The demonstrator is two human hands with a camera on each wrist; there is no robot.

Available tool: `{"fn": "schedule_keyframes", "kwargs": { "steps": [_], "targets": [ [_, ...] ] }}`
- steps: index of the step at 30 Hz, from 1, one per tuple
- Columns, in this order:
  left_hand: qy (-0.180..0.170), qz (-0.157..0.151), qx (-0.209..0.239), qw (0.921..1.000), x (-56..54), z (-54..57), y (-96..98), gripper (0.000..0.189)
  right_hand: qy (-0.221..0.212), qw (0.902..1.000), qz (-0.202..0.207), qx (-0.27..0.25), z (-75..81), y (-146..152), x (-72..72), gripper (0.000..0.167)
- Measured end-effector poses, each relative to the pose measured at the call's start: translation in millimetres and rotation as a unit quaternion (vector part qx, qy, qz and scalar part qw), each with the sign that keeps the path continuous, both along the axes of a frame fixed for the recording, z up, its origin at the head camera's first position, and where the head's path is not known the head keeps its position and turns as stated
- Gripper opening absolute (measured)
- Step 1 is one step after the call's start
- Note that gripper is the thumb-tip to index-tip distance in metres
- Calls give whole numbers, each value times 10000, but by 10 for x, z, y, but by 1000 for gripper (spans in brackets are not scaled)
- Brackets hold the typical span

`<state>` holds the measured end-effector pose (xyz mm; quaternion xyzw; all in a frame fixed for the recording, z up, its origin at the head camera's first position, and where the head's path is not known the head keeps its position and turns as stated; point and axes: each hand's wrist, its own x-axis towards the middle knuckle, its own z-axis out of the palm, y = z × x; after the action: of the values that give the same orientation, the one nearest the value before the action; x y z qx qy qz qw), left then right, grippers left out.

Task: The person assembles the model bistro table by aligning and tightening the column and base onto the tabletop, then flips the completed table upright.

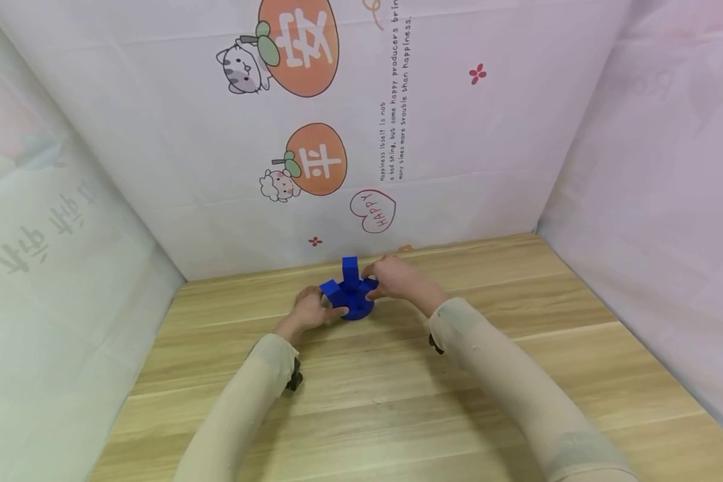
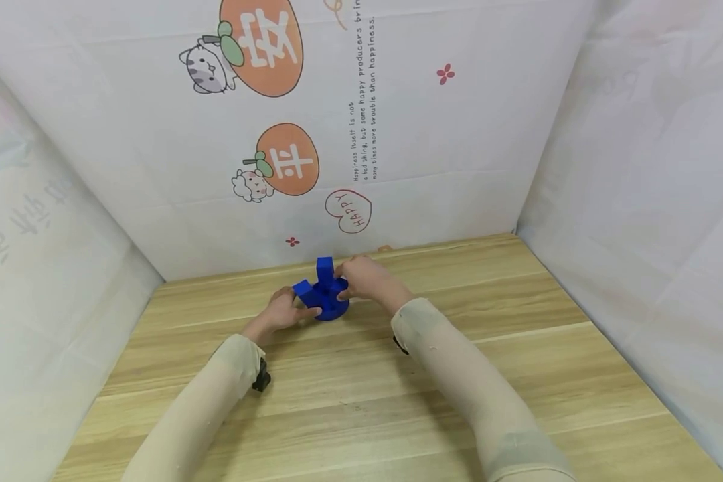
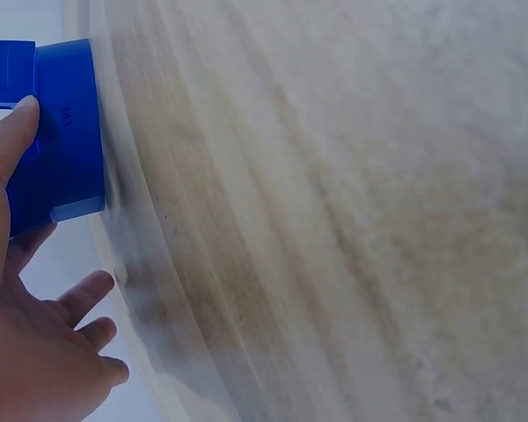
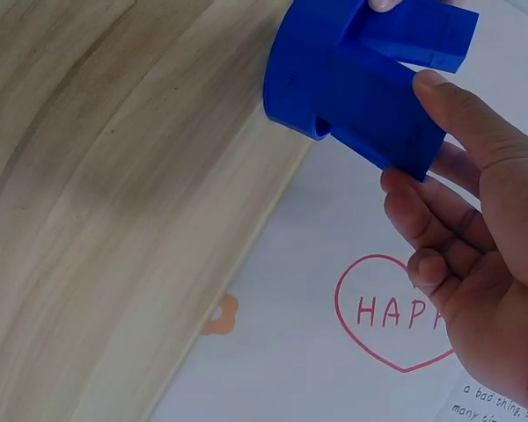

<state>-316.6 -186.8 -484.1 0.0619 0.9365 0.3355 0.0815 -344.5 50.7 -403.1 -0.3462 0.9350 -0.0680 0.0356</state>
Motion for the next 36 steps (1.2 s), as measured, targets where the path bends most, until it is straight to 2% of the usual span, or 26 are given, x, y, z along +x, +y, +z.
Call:
{"fn": "schedule_keyframes", "kwargs": {
  "steps": [4, 9, 12, 16, 21, 28, 36],
  "targets": [
    [83, 10, -55, 10000, 19, -28, -16, 81, -118, 9995, -135, -244, -105, 23, 13, 55],
    [124, -161, -81, 9998, 62, -77, -65, 77, -580, 9960, -447, -511, -309, 67, 5, 65],
    [42, -151, -43, 9999, 70, -69, -100, 80, -746, 9939, -618, -519, -417, 69, -42, 63],
    [108, -176, -35, 9998, 57, -20, -127, 80, -831, 9919, -833, -478, -509, 45, -99, 56],
    [229, -261, -161, 9993, 23, -10, -127, 71, -902, 9901, -968, -463, -574, 17, -118, 49],
    [372, -116, -145, 9991, -23, -31, -97, 58, -823, 9909, -918, -536, -643, 20, -127, 37],
    [446, -26, 84, 9990, -42, -5, -55, 52, -716, 9902, -911, -775, -660, 56, -163, 39]
  ]
}}
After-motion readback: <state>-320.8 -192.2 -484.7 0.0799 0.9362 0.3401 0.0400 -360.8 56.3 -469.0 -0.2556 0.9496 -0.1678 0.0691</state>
